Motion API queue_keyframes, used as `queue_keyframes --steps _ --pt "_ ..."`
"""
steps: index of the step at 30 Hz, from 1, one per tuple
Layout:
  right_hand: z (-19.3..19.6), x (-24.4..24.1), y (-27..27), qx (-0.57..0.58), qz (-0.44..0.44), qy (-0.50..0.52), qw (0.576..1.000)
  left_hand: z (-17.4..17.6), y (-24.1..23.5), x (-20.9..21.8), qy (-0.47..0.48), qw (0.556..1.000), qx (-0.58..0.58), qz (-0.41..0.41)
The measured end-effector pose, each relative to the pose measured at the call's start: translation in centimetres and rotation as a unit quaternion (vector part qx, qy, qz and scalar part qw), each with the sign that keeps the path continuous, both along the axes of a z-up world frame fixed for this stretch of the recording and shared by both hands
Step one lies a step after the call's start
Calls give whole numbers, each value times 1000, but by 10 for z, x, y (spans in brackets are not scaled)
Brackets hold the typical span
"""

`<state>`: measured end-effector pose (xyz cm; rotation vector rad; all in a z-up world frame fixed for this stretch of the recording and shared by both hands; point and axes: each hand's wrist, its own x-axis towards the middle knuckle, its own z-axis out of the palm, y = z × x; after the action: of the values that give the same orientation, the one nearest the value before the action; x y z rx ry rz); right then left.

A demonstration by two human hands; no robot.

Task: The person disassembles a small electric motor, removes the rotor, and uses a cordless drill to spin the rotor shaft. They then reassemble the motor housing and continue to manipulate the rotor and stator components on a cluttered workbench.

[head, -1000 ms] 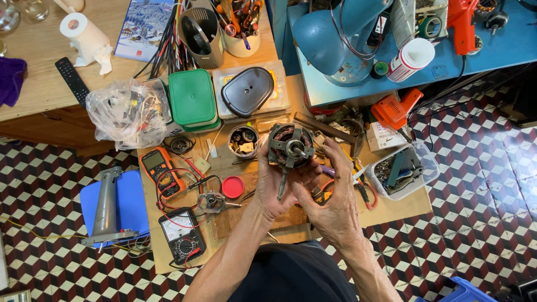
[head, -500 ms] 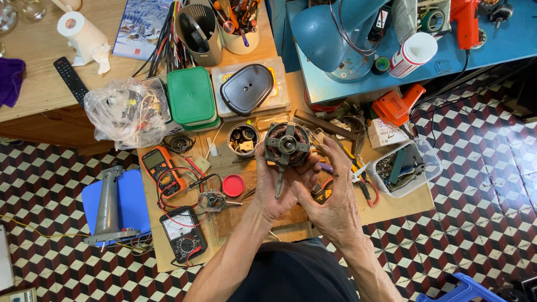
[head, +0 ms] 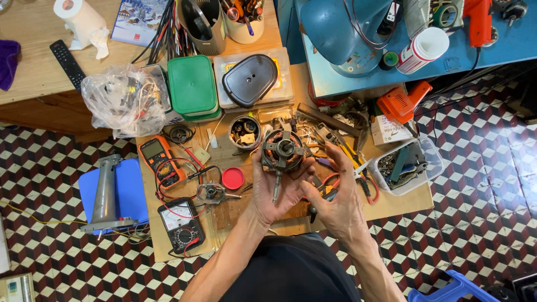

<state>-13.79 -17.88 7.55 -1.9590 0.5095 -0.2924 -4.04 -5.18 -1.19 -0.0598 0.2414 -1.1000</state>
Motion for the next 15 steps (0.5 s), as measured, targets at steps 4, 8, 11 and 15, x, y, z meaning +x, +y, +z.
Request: queue_keyframes --steps 4,8,11,15 --pt "-40 -1 1 276 -27 17 961 -7 15 -16 59 998 19 12" --pt "-104 15 7 464 -67 86 879 -25 31 -34 81 996 19 36" --pt "-138 12 21 568 -83 184 798 -39 44 -50 152 988 -3 34" --pt "-159 12 38 614 -101 198 757 -55 59 -60 159 985 6 61"
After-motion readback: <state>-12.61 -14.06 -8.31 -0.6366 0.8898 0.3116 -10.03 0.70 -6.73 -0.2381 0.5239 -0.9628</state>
